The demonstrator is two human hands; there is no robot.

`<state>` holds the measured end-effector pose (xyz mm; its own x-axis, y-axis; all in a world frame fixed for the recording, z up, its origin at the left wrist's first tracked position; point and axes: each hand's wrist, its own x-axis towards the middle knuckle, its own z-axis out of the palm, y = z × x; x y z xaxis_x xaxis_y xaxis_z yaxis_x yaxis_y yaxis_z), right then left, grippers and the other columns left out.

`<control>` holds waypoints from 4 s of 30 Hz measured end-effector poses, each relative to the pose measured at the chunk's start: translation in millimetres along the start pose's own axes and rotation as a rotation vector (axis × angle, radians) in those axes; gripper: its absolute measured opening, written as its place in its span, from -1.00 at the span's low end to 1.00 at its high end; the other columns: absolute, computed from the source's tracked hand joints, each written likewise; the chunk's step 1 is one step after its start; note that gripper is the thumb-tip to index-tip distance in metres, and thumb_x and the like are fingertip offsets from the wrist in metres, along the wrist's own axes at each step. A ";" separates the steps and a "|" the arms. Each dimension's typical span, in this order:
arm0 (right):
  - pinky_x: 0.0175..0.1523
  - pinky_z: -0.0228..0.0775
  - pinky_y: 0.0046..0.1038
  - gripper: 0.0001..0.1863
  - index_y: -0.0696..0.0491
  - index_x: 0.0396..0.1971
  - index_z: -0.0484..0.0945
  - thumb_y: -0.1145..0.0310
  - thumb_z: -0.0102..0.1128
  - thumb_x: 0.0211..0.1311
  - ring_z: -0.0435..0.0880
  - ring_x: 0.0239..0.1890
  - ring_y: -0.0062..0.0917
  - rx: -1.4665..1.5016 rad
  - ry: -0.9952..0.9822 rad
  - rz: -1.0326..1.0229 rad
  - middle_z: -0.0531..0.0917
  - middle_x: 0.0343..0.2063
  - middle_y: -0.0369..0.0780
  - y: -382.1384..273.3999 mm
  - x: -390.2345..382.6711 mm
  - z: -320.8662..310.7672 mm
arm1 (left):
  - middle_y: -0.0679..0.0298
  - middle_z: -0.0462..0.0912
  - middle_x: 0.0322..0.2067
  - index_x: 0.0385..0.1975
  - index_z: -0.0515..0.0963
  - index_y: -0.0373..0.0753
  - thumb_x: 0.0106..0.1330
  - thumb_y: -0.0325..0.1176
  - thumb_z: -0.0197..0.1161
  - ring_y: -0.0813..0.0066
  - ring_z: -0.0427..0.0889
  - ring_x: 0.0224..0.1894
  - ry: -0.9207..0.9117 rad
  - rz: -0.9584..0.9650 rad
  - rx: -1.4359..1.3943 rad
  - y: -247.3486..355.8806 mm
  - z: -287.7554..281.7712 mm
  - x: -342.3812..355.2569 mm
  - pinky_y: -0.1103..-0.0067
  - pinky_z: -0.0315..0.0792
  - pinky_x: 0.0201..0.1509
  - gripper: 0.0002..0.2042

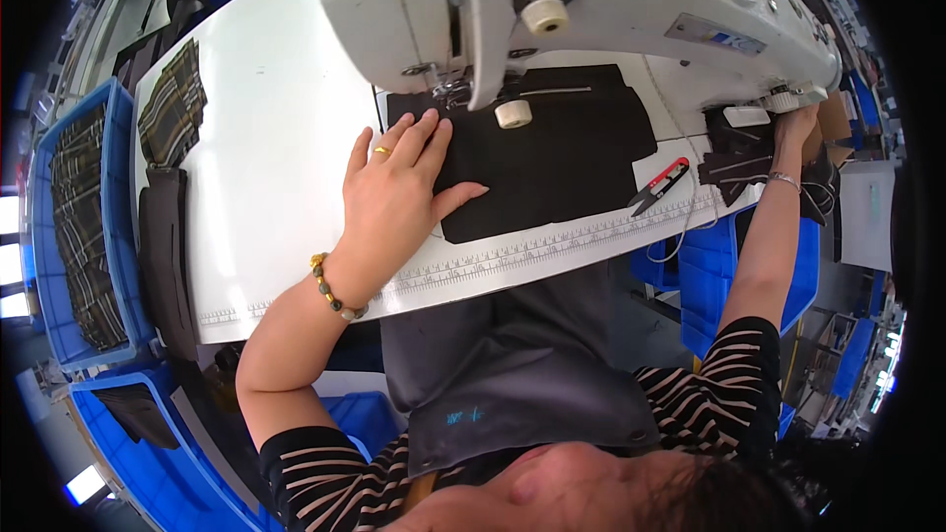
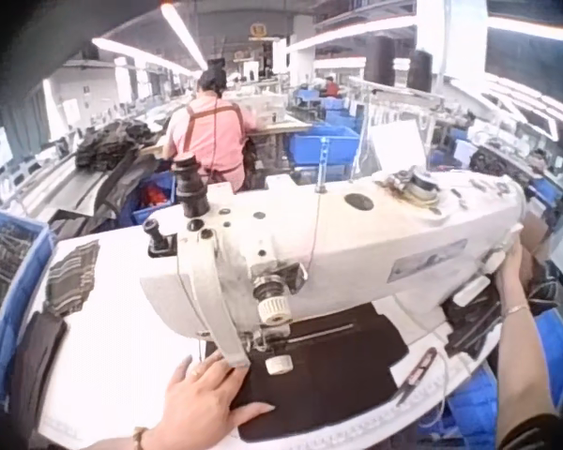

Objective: The person sews zippers onto black fabric pieces using an industrial sewing machine. They align the zipper tape with the fabric edge, guide the material under the presser foot, and stitch along the zipper line. The person handles multiple fabric pieces, including plaid and solid black materials, and places finished items into a blue bin.

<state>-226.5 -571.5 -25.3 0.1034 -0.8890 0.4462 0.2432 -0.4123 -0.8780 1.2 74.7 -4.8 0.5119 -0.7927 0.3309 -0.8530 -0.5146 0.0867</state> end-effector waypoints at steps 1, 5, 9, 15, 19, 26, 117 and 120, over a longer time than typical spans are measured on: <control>0.37 0.47 -0.22 -0.46 0.12 0.45 0.36 0.11 0.03 0.68 0.59 0.30 -0.28 0.020 -0.009 -0.006 0.55 0.32 -0.12 0.3 -1.9 -0.2 | 0.27 0.67 0.25 0.21 0.67 -0.20 0.19 0.21 0.46 0.21 0.61 0.34 -0.002 0.000 0.000 0.8 -1.2 0.9 0.13 0.39 0.43 -0.29; 0.32 0.51 -0.28 -0.48 0.15 0.36 0.47 0.07 0.05 0.67 0.64 0.24 -0.33 -0.482 -0.138 -0.145 0.65 0.19 -0.13 -9.5 25.9 -56.6 | 0.26 0.68 0.23 0.17 0.69 -0.23 0.18 0.19 0.47 0.19 0.61 0.32 -0.006 0.019 -0.028 3.6 0.2 3.1 0.15 0.40 0.42 -0.31; 0.15 0.57 -0.45 -0.63 0.20 0.10 0.65 0.19 0.17 0.63 0.74 -0.05 -0.53 -0.523 0.099 -0.291 0.78 -0.09 -0.17 -69.5 -9.3 -28.6 | 0.24 0.68 0.20 0.15 0.70 -0.24 0.18 0.19 0.46 0.20 0.61 0.30 -0.036 -0.004 0.022 4.4 -4.2 0.7 0.16 0.40 0.41 -0.32; 0.04 0.64 -0.32 -0.89 0.10 -0.23 0.71 0.42 0.40 0.30 0.79 -0.13 -0.30 -0.611 -0.717 -0.982 0.79 -0.15 -0.15 -177.6 -228.6 116.7 | 0.24 0.67 0.19 0.15 0.69 -0.24 0.18 0.18 0.47 0.23 0.62 0.29 -0.029 0.010 0.008 7.2 -3.3 3.3 0.15 0.41 0.41 -0.32; 0.20 0.55 -0.26 -0.74 0.06 -0.16 0.69 0.26 0.44 0.23 0.71 0.09 -0.33 -0.474 -1.204 -0.933 0.74 0.05 -0.21 -159.4 -316.6 204.7 | 0.26 0.67 0.21 0.15 0.69 -0.23 0.17 0.17 0.48 0.23 0.61 0.32 -0.005 0.012 0.016 4.3 0.3 0.5 0.14 0.41 0.41 -0.33; 0.23 0.51 -0.25 -0.73 0.13 -0.24 0.73 0.22 0.43 0.23 0.66 0.20 -0.21 -0.531 -1.404 -0.885 0.74 -0.03 -0.07 -150.8 -351.2 236.1 | 0.31 0.69 0.20 0.20 0.68 -0.18 0.15 0.20 0.47 0.33 0.66 0.25 0.000 0.023 0.016 3.4 0.5 -0.4 0.17 0.42 0.41 -0.30; 0.40 0.35 -0.47 -0.47 0.00 0.32 0.65 0.01 0.30 0.51 0.60 0.31 -0.55 -0.394 -0.035 -0.096 0.72 0.24 -0.19 -69.3 58.5 -14.3 | 0.29 0.69 0.18 0.18 0.69 -0.17 0.19 0.20 0.44 0.23 0.58 0.37 -0.048 -0.006 0.061 -3.2 3.2 8.1 0.17 0.41 0.40 -0.33; 0.42 0.28 -0.54 -0.52 0.06 0.20 0.74 0.06 0.35 0.46 0.61 0.26 -0.59 -0.501 -0.151 -0.059 0.73 0.22 -0.27 -105.7 72.3 31.2 | 0.28 0.66 0.23 0.24 0.66 -0.16 0.17 0.20 0.45 0.22 0.56 0.40 -0.099 0.005 0.085 -4.1 -7.7 -3.1 0.16 0.40 0.42 -0.29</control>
<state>-214.7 -586.0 105.1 0.2506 -0.8377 0.4853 -0.2340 -0.5388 -0.8093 2.3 81.8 1.0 0.5186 -0.8216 0.2366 -0.8461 -0.5331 0.0035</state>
